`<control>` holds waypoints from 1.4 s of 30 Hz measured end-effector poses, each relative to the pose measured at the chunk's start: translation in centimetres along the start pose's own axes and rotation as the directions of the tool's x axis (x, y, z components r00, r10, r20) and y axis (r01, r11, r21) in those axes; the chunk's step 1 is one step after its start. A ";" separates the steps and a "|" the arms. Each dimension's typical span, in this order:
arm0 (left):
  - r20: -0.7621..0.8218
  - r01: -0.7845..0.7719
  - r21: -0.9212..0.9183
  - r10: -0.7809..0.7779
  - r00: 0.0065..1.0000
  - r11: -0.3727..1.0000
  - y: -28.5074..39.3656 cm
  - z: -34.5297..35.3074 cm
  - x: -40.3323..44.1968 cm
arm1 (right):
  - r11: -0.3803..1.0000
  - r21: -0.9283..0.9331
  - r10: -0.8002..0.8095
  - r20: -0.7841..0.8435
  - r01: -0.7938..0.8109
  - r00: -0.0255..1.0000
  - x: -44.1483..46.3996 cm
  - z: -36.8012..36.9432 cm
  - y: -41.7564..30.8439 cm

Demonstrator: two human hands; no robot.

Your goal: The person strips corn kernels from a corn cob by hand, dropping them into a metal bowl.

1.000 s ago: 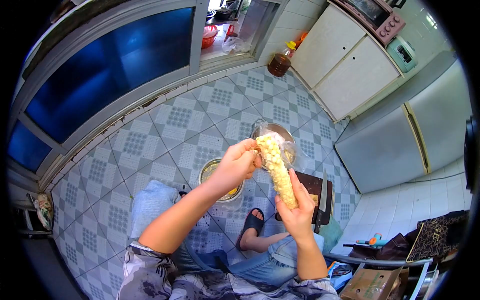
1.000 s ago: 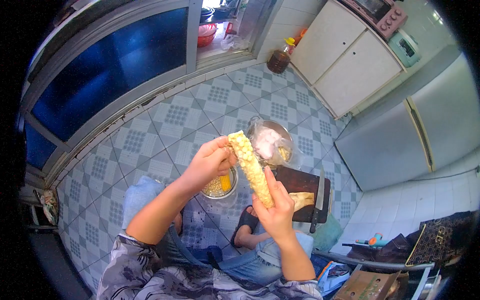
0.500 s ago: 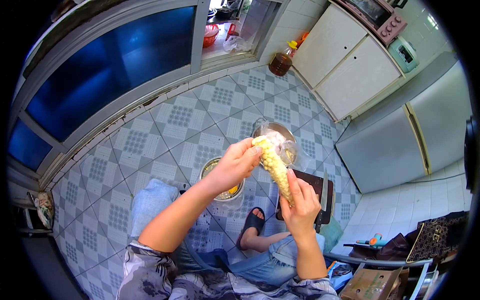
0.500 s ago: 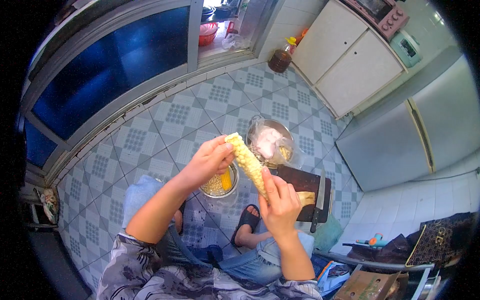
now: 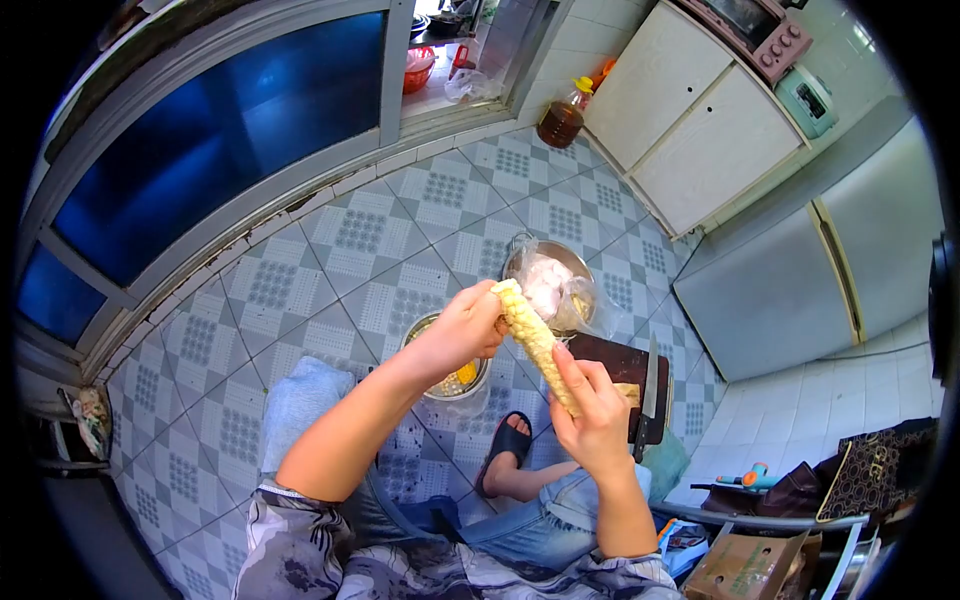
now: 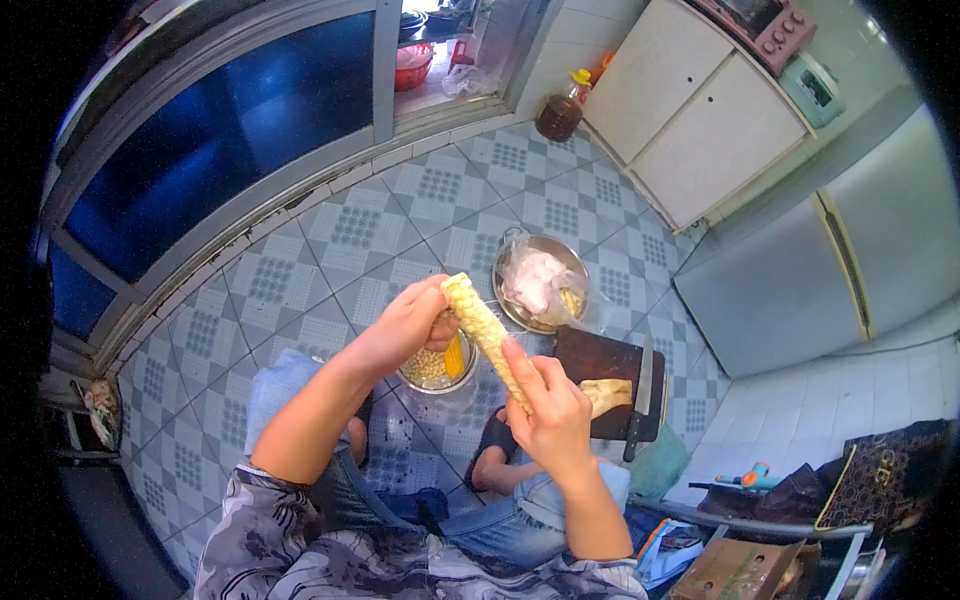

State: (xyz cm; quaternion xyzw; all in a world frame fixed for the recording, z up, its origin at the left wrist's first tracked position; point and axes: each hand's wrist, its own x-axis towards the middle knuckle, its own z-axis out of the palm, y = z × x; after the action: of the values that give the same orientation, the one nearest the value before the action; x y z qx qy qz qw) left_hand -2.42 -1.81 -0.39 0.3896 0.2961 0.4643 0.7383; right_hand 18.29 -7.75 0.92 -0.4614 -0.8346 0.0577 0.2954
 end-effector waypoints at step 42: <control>0.021 0.126 -0.184 -0.124 0.992 0.975 0.5 0.1 0.2 | 0.938 0.295 0.174 0.060 -0.184 0.983 0.2 -0.2 -0.6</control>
State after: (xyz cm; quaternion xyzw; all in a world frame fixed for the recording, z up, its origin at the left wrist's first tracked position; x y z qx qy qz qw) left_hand -2.49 -1.57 0.04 0.3021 0.2722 0.4405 0.8004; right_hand 17.86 -7.96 1.43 -0.4842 -0.7756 0.2175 0.3417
